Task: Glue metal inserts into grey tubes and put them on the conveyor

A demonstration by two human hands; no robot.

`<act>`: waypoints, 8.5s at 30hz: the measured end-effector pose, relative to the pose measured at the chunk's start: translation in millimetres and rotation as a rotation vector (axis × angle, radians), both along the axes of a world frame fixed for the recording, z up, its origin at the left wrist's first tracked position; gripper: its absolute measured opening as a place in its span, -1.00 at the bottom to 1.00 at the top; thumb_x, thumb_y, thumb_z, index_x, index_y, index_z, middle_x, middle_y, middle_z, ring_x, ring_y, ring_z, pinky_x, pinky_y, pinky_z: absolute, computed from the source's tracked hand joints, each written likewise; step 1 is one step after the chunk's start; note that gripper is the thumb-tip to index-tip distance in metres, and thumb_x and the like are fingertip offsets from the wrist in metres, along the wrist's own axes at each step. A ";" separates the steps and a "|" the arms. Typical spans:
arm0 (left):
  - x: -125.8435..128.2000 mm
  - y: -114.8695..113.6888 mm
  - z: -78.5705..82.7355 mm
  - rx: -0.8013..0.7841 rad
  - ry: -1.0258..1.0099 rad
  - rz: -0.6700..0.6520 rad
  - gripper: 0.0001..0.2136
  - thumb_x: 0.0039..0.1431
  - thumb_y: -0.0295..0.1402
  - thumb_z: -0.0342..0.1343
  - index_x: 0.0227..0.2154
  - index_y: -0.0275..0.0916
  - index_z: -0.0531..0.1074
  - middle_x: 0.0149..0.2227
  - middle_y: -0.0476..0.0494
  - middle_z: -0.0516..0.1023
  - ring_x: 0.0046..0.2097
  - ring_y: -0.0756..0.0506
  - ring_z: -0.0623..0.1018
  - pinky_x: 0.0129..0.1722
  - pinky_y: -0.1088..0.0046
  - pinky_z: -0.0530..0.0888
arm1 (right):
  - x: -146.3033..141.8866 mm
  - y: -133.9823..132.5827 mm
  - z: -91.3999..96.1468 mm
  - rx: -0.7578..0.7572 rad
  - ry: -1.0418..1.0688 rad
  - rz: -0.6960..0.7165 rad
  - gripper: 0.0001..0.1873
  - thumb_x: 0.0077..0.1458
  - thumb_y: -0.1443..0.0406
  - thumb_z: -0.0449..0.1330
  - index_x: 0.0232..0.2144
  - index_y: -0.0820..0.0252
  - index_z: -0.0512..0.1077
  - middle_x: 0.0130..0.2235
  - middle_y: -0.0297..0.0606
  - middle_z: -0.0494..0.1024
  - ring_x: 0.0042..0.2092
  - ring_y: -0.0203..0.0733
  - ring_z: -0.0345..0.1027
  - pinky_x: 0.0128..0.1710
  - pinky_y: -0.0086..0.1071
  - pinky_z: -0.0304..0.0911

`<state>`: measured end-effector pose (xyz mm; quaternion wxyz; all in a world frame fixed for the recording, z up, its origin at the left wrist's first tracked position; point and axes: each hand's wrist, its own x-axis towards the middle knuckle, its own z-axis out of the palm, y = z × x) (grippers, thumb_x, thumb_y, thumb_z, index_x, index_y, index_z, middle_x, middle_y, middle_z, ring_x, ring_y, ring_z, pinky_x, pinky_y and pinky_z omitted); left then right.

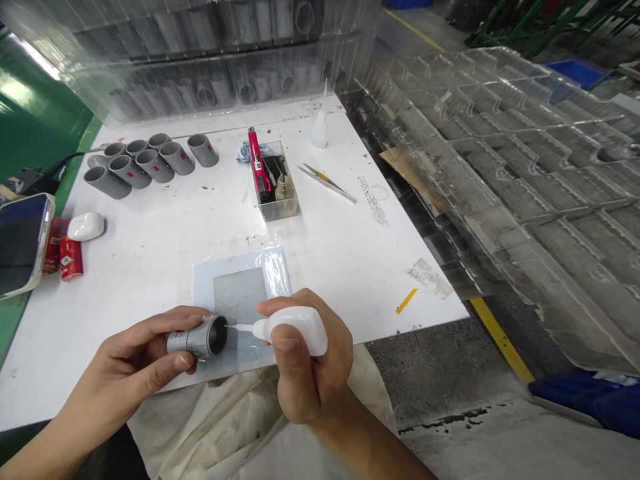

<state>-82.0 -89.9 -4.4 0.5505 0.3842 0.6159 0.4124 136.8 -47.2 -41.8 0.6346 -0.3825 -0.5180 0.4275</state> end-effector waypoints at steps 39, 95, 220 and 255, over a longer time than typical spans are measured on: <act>-10.0 1.7 -5.9 0.102 -0.051 -0.155 -0.76 0.22 -0.36 0.45 -0.07 0.06 0.74 0.11 -0.20 0.66 0.11 -0.19 0.60 -0.11 0.53 0.61 | 0.3 2.2 12.8 -0.166 0.085 -0.006 -0.61 0.40 0.03 0.21 -0.31 0.10 0.69 -0.39 -0.22 0.62 -0.47 -0.17 0.41 -0.50 -0.25 0.35; 0.5 -2.5 -0.4 0.075 -0.001 -0.071 -0.77 0.19 -0.28 0.48 -0.09 0.00 0.71 0.09 -0.11 0.69 0.10 -0.14 0.63 -0.05 0.57 0.61 | 2.5 10.4 14.8 -0.226 0.078 0.001 -0.55 0.47 0.03 0.13 -0.28 0.09 0.71 -0.41 -0.24 0.65 -0.44 -0.13 0.49 -0.41 -0.21 0.43; -1.7 -7.2 -8.2 0.215 0.085 -0.093 -0.69 0.23 -0.44 0.41 -0.05 0.13 0.65 0.13 -0.05 0.55 0.14 -0.09 0.59 -0.08 0.68 0.59 | 1.3 5.5 23.6 -0.395 0.131 0.073 -0.54 0.43 -0.02 0.20 -0.35 0.10 0.70 -0.41 -0.28 0.64 -0.44 -0.31 0.46 -0.39 -0.43 0.38; -5.6 -6.1 -10.1 0.230 0.116 -0.104 -0.68 0.25 -0.42 0.39 -0.01 0.14 0.64 0.12 -0.05 0.58 0.15 -0.09 0.61 -0.05 0.68 0.61 | -5.1 8.5 22.1 -0.401 0.004 -0.012 -0.50 0.41 -0.11 0.18 -0.32 0.07 0.69 -0.48 -0.36 0.57 -0.42 -0.31 0.47 -0.36 -0.43 0.38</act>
